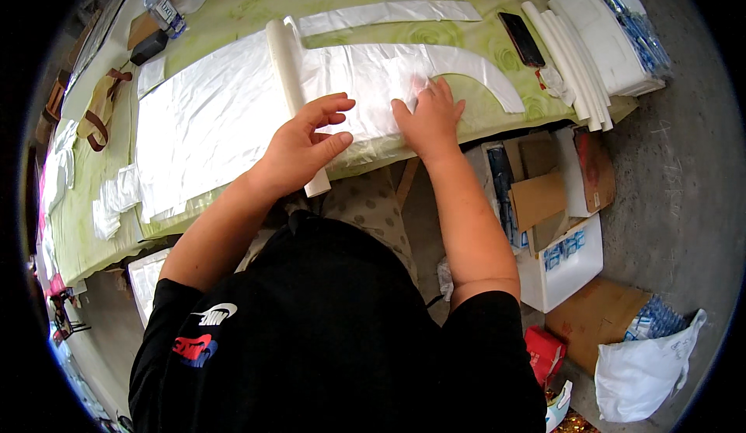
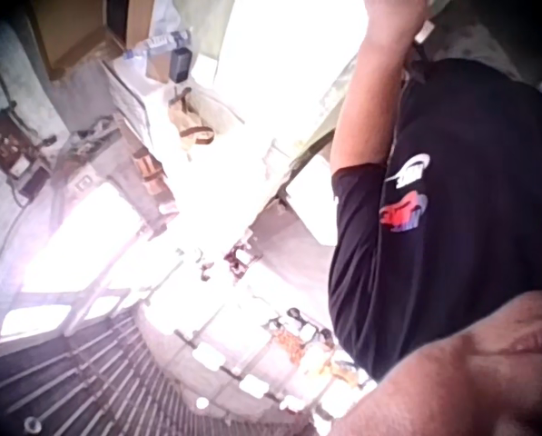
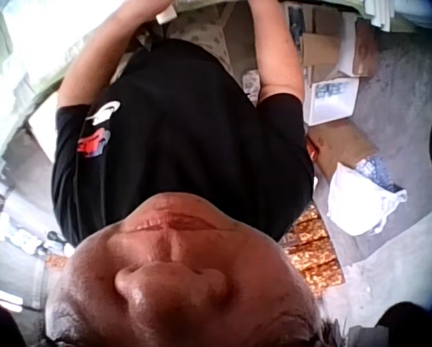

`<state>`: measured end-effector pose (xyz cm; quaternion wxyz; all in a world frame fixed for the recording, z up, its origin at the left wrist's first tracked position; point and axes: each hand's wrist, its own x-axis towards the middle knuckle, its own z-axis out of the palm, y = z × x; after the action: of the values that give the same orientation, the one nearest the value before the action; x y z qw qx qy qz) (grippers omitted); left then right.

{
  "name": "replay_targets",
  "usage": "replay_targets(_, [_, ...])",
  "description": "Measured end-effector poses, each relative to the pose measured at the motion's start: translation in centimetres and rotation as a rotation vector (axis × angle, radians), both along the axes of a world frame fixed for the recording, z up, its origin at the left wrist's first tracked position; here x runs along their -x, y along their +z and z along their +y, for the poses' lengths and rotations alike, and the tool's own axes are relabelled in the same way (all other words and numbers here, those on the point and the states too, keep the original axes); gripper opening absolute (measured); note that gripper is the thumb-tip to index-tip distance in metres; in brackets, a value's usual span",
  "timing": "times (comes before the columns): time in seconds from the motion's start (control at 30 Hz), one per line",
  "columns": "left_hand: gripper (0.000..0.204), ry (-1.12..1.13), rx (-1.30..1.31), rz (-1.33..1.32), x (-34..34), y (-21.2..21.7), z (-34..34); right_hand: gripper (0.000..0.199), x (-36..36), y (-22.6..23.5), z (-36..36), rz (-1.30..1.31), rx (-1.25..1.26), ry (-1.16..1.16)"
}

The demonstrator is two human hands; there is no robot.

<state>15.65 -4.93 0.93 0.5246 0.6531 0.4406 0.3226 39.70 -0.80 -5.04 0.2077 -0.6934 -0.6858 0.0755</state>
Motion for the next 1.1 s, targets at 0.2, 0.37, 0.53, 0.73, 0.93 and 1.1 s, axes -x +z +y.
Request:
replay_targets(0.2, [0.057,0.213,0.348,-0.441,-0.6,1.8,1.6,0.053,5.4,5.4,-4.2,0.031,-0.390,0.393])
replay_targets(0.37, [0.036,0.350,0.369,-0.631,3.1,2.7,2.9,0.046,7.8,6.8,-6.1,0.238,-0.521,0.537])
replay_targets(0.53, [0.057,0.636,0.167,-0.279,15.2,1.2,3.1,0.038,7.0,4.3,-7.4,0.419,-0.509,0.488])
replay_targets(0.73, [0.051,0.785,-0.145,0.594,22.1,-2.9,2.3,0.026,8.5,2.0,-8.5,0.506,-0.318,0.502])
replay_targets(0.93, [0.029,0.405,-0.779,0.502,15.7,-3.9,0.8,0.025,9.4,0.8,-8.8,0.451,-0.286,0.539])
replay_targets(1.1, [0.039,0.287,-0.487,0.717,11.5,-5.0,-0.3,0.029,10.1,1.3,-8.8,0.447,-0.260,0.613])
